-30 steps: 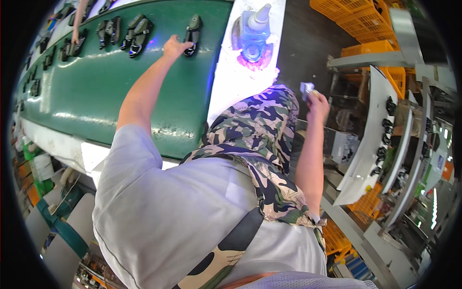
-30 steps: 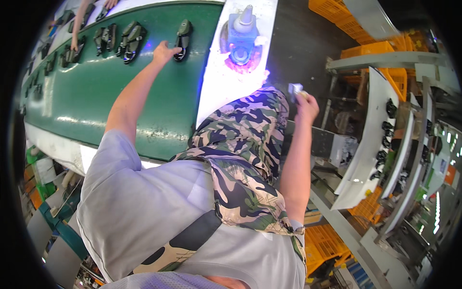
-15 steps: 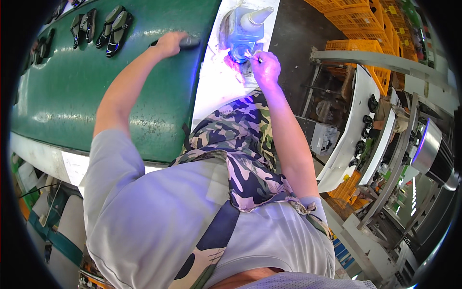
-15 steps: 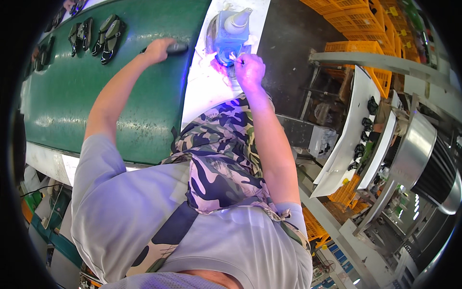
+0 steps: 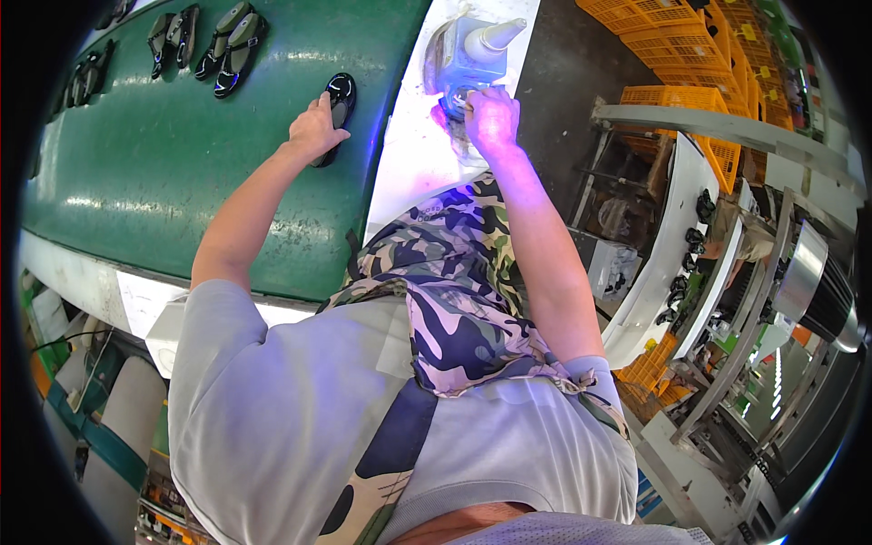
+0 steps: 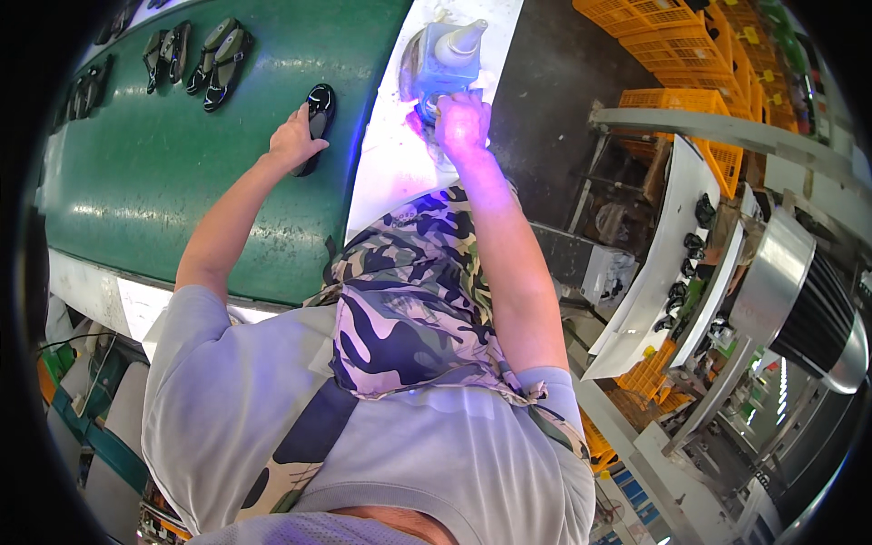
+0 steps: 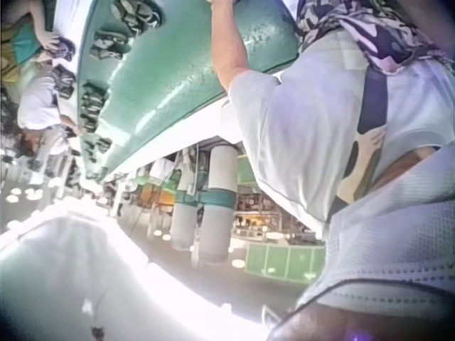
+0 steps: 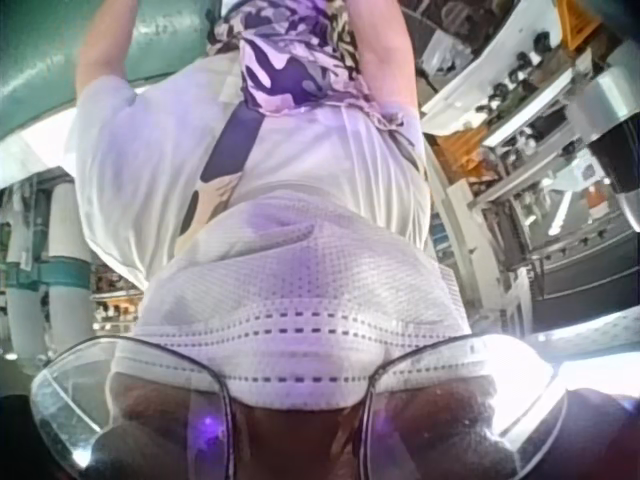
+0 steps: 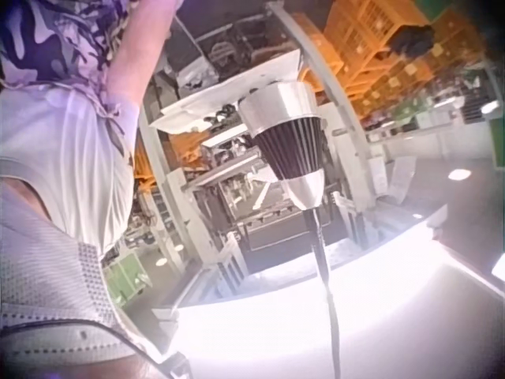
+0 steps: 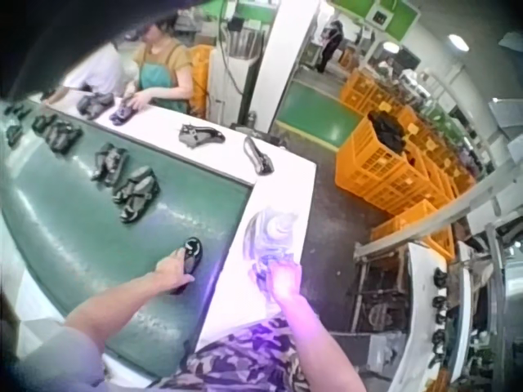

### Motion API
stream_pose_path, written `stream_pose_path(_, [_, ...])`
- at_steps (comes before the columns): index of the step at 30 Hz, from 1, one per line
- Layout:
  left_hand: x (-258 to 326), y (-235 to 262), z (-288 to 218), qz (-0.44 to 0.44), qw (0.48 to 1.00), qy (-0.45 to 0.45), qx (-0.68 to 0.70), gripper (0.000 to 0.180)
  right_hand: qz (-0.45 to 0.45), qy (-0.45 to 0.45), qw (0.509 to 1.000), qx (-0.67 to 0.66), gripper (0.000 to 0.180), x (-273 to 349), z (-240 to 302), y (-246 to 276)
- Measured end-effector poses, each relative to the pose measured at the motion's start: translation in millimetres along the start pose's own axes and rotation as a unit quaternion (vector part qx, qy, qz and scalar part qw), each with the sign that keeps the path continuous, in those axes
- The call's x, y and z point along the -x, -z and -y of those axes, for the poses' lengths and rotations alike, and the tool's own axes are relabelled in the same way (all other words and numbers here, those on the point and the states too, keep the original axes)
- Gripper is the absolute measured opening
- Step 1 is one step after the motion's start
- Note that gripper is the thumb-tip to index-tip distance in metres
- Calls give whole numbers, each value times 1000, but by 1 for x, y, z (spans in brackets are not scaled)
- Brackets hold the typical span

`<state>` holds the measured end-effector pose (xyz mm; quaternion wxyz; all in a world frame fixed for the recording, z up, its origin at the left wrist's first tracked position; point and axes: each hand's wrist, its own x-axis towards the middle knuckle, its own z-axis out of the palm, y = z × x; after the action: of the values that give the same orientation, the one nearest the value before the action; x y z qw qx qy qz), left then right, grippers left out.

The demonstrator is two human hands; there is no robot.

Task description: Polishing or applying treatment to the soles and edges of black shoes on a production line.

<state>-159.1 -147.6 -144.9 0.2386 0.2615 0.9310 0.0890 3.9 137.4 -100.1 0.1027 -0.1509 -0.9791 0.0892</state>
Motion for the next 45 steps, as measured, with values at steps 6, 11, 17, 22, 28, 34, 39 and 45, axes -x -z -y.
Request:
stream_pose_path(6, [-36,21,9,175,979,97,43,90,14,45,997,69,12,2,-14,3])
stream_pose_path(11, [-37,-1,51,274,816,194,470,50,57,-349,924,-142,22,10,-35,-16])
stream_pose_path(17, [9,9,-7,229,545,-18,807,52,-42,-439,839,-320,17,40,-73,-3])
stream_pose_path(22, [43,43,-100,-3,705,-230,670,53,-87,-463,600,-647,14,49,-55,74])
stream_pose_path(28, [72,103,-157,-227,762,-552,252,49,-145,-294,616,-717,17,56,-24,132])
stream_pose_path(34, [83,116,-191,-270,704,-630,188,44,-196,-212,693,-661,16,59,-13,157])
stream_pose_path(39, [90,121,-203,-281,680,-663,138,46,-225,-205,726,-617,16,64,-5,173])
stream_pose_path(45, [102,124,-217,-271,675,-675,128,48,-247,-197,758,-570,17,73,-5,174])
